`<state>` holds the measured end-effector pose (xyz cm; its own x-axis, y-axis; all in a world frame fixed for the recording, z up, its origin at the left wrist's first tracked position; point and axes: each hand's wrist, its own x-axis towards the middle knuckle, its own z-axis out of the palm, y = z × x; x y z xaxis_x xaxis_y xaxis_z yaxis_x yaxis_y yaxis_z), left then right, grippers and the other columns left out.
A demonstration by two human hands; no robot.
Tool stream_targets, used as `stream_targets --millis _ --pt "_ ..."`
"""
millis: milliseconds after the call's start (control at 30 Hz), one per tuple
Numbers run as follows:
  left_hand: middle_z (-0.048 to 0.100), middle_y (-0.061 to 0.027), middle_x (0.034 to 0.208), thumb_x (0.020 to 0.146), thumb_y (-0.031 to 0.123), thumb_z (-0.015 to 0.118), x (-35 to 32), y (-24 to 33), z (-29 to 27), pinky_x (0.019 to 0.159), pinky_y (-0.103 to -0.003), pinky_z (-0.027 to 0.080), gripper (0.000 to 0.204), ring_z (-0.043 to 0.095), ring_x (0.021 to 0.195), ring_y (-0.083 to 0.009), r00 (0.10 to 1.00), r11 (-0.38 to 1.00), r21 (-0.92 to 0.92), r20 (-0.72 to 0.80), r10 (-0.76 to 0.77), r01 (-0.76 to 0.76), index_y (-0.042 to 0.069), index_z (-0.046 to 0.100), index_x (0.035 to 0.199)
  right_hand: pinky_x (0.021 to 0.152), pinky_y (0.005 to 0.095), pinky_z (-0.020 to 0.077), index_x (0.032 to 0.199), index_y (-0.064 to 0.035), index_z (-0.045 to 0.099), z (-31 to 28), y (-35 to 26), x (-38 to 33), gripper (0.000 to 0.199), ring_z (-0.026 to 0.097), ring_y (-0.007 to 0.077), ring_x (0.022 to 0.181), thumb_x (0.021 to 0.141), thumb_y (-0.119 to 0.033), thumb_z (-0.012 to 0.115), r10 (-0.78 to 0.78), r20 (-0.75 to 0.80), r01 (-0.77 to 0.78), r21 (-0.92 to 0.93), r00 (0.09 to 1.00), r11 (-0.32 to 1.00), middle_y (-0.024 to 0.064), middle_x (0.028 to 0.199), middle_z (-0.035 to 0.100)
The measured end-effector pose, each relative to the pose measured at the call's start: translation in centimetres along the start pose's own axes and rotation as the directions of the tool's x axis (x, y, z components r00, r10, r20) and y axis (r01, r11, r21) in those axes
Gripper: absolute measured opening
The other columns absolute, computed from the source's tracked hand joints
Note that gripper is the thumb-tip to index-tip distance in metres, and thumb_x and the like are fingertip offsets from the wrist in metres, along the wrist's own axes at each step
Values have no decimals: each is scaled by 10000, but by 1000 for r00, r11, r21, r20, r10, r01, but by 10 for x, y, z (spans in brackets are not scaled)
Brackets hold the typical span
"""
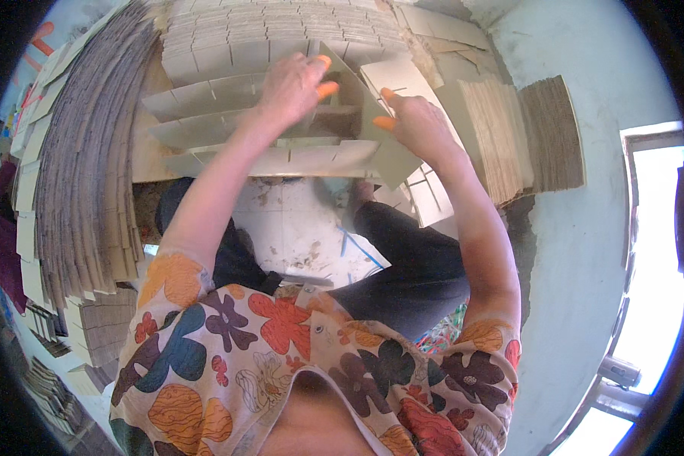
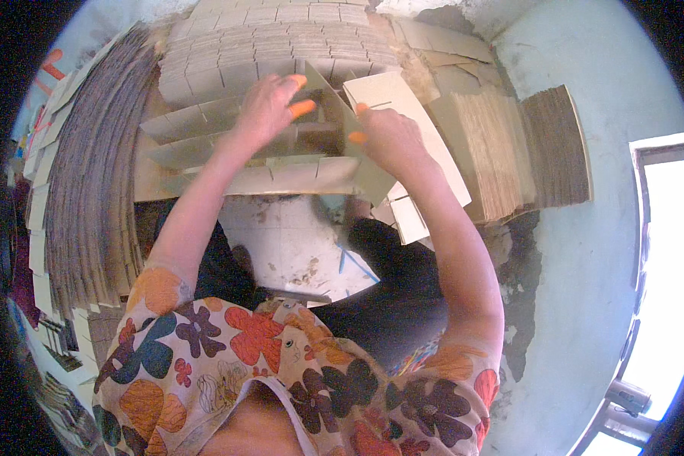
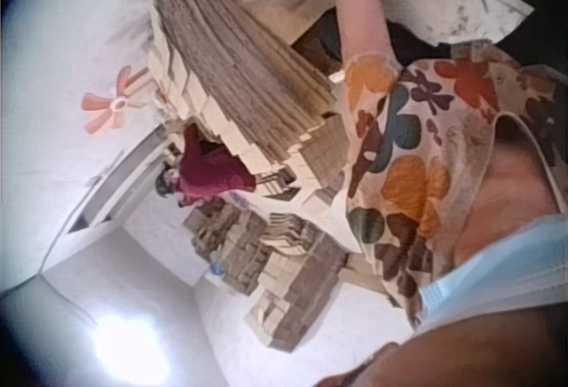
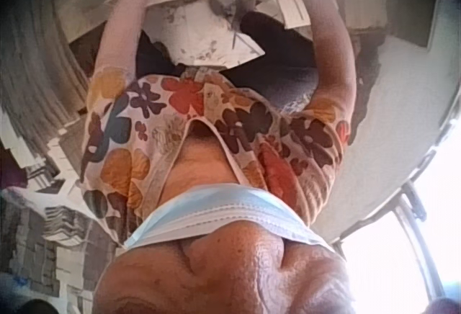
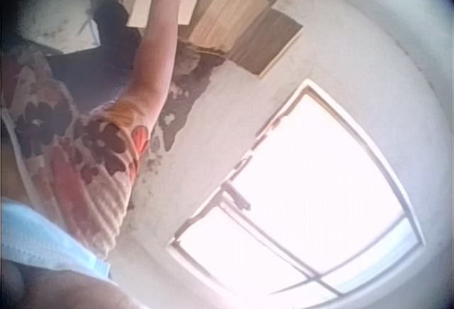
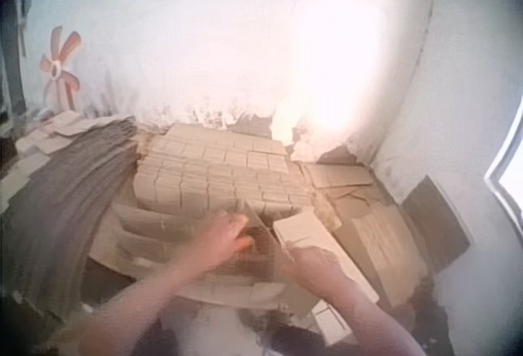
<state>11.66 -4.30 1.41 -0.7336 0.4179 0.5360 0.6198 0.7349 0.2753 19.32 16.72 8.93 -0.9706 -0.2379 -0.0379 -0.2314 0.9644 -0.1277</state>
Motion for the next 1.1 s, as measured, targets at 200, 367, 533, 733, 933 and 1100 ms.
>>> stream_targets --millis 200,367,533,733,933,1100 --pt "641 -144 848 804 206 664 -48 79 4 732 -444 498 252 615 850 -330 967 979 -189 227 117 -74 40 601 984 659 441 528 943 -24 556 23 10 -47 191 657 345 759 770 -78 615 -125 -119 114 -101 985 988 170 730 639" --pt "629 -155 769 766 77 618 -68 81 40 643 -444 504 106 631 748 -356 950 955 -279 312 -7 98 33 588 857 649 423 541 891 10 581 40 8 -59 154 664 328 712 743 -33 578 -120 -150 105 -104 981 989 176 711 636" --pt "606 -188 736 748 49 619 -68 83 39 640 -458 493 84 622 740 -369 957 956 -292 284 66 21 30 573 815 632 433 529 901 27 587 50 -4 -69 153 654 333 695 769 -45 557 -119 -124 104 -118 985 988 184 710 632" --pt "590 -186 720 741 60 629 -65 81 31 645 -469 489 84 615 742 -374 971 979 -205 233 51 -2 42 579 806 605 429 531 943 32 579 45 7 -68 201 659 329 692 766 -63 589 -118 -140 102 -117 983 988 176 703 638" --pt "607 -184 723 765 164 675 -69 79 29 630 -475 487 149 627 746 -365 964 979 -202 263 30 24 52 585 806 581 415 529 946 -54 581 66 10 -72 154 659 300 696 800 -101 565 -148 -147 117 -201 978 972 118 722 631" --pt "615 -177 711 781 272 698 -78 67 26 610 -479 483 243 631 719 -360 927 991 -133 372 34 17 56 588 805 719 419 514 1120 -82 577 39 80 -71 360 624 317 861 855 -319 637 278 -576 -340 0 769 941 132 945 641"
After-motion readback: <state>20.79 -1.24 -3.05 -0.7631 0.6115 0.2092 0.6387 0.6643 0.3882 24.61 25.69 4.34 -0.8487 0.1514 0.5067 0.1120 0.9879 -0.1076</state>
